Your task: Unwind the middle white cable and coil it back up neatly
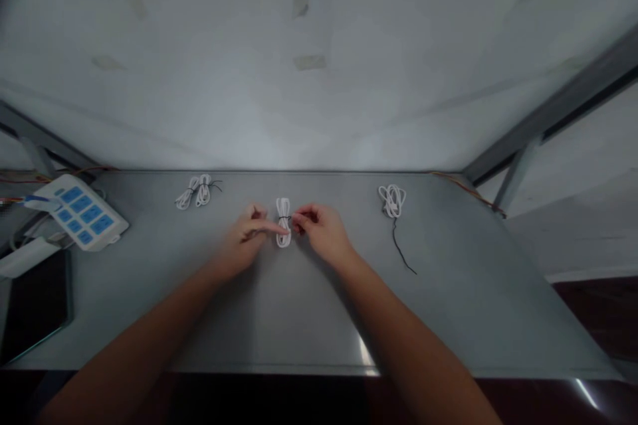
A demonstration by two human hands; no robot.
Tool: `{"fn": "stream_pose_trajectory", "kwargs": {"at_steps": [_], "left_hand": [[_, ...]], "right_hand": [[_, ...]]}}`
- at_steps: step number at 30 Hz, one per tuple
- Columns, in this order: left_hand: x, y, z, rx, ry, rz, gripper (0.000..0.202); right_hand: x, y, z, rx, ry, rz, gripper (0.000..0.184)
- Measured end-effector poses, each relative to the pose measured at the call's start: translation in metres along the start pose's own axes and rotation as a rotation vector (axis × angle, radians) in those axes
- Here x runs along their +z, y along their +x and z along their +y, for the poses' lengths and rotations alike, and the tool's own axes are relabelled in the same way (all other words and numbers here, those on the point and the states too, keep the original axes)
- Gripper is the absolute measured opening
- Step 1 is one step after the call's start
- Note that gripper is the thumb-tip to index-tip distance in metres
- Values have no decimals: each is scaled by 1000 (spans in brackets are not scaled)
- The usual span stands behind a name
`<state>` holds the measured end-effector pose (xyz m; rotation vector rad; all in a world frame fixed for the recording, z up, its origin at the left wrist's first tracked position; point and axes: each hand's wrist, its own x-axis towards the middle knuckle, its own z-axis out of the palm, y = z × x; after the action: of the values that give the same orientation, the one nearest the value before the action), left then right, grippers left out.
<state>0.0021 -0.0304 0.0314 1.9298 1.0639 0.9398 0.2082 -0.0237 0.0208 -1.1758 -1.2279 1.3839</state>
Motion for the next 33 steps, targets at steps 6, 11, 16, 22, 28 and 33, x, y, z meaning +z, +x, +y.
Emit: {"fn": "stream_pose_trajectory", "kwargs": {"at_steps": [6, 11, 16, 22, 28, 33], "left_hand": [[2, 5, -1, -546, -768, -373, 63], [10, 7, 0, -731, -1032, -364, 58], [16, 5, 3, -460, -651, -107, 26], [16, 2, -3, -121, -11, 60, 16], [14, 2, -10, -39, -34, 114, 18], [13, 2, -12, 48, -71, 191, 21]], "right_hand": [[7, -12, -8, -380, -419, 118, 9], [6, -21, -21, -648, -616, -57, 14], [1, -16, -17, -632, -695, -19, 13], [3, -9, -7, -447, -555, 24, 8], [1, -3, -2, -86, -266, -89, 17], [0, 1, 3, -21, -184, -98, 26]]}}
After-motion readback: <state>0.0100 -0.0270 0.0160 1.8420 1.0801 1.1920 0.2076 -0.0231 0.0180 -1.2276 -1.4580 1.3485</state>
